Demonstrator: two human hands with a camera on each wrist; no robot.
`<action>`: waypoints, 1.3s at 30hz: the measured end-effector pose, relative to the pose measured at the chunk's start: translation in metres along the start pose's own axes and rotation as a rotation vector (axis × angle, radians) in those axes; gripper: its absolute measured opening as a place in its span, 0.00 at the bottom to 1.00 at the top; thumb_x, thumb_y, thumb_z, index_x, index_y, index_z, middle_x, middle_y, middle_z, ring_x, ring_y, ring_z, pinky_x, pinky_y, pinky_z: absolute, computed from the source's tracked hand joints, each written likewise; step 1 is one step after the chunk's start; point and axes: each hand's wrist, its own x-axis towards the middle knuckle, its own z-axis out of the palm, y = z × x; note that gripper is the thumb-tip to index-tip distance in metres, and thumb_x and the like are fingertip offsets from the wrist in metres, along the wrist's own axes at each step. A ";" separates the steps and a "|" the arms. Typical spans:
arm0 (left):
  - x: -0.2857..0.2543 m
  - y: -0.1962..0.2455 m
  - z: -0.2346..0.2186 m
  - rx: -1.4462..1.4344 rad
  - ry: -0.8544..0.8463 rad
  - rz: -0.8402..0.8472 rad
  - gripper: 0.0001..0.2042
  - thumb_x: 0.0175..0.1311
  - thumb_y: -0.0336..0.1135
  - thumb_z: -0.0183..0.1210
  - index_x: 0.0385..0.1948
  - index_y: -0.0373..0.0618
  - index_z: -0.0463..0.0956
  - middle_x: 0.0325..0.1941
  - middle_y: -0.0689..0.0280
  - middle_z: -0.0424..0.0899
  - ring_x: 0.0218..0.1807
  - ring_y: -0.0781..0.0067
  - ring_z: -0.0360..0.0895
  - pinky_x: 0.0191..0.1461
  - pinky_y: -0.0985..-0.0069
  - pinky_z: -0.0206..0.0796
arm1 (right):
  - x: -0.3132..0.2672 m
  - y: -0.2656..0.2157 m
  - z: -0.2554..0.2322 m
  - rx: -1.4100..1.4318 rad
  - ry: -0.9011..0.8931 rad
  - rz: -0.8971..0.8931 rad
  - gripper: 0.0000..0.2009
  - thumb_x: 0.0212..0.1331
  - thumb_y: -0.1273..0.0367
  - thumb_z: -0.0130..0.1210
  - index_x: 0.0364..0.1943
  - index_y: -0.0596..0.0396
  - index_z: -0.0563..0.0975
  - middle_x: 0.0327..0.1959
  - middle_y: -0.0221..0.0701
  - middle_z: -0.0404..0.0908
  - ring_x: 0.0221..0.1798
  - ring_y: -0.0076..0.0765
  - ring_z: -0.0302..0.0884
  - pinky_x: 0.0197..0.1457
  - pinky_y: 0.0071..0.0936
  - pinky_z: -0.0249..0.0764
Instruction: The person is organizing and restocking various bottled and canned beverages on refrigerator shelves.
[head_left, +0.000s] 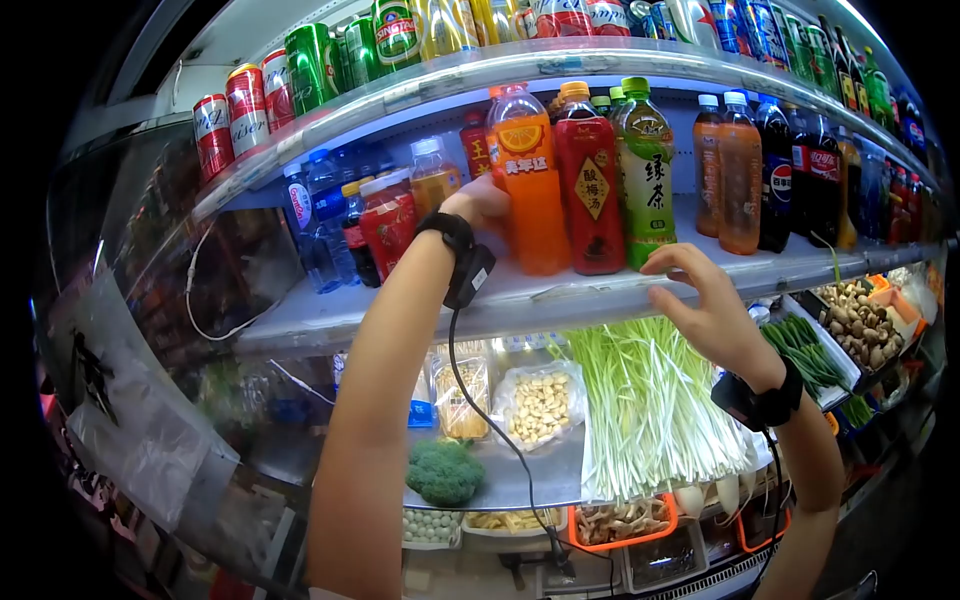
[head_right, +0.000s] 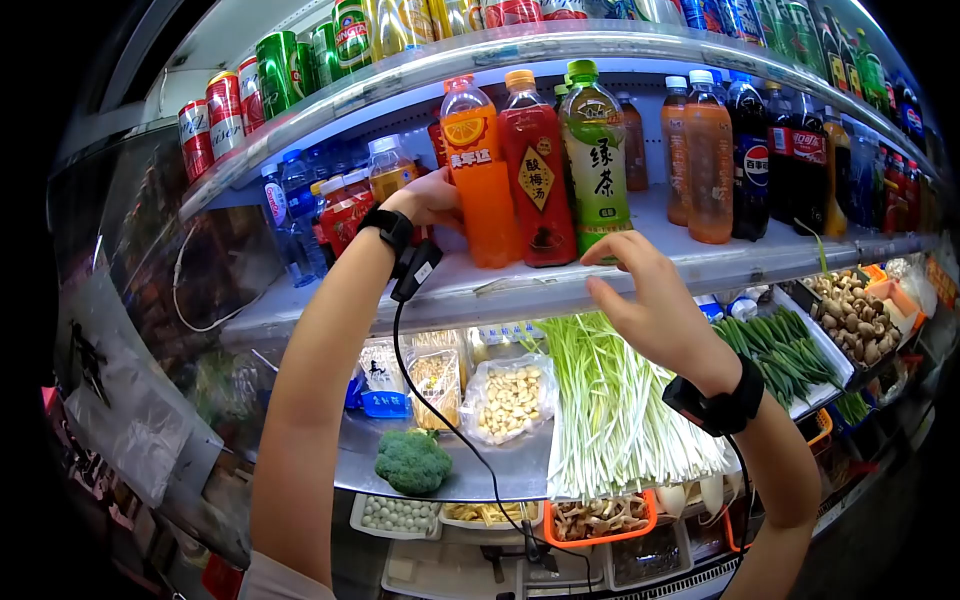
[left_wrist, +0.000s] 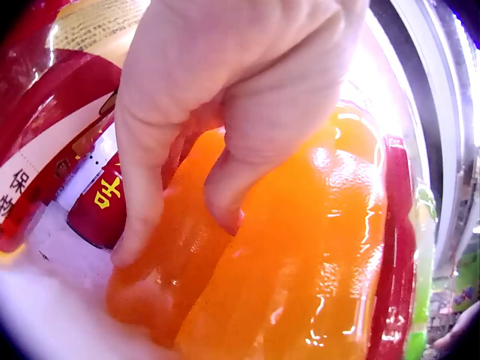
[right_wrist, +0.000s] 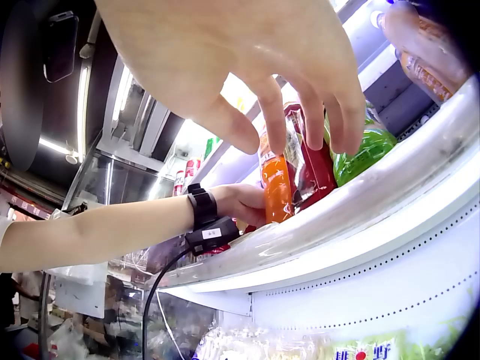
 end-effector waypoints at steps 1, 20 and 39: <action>-0.001 0.000 0.000 0.001 -0.009 0.001 0.21 0.54 0.20 0.52 0.51 0.47 0.65 0.45 0.59 0.76 0.40 0.60 0.77 0.37 0.65 0.74 | 0.001 0.002 0.000 -0.004 0.004 0.007 0.08 0.51 0.73 0.50 0.35 0.63 0.71 0.38 0.40 0.72 0.46 0.41 0.70 0.51 0.29 0.63; -0.106 0.057 0.017 0.127 0.212 -0.043 0.21 0.56 0.20 0.47 0.54 0.29 0.58 0.55 0.49 0.62 0.54 0.57 0.66 0.57 0.66 0.65 | 0.013 -0.007 0.010 0.032 0.102 -0.062 0.09 0.53 0.75 0.48 0.39 0.63 0.70 0.40 0.37 0.74 0.46 0.35 0.72 0.51 0.28 0.66; -0.157 -0.044 -0.041 0.677 0.774 0.180 0.46 0.40 0.44 0.68 0.48 0.14 0.46 0.40 0.40 0.75 0.43 0.52 0.77 0.44 0.72 0.69 | 0.193 -0.031 0.162 0.110 -0.387 0.507 0.26 0.47 0.62 0.59 0.51 0.57 0.67 0.53 0.41 0.66 0.57 0.42 0.61 0.55 0.39 0.64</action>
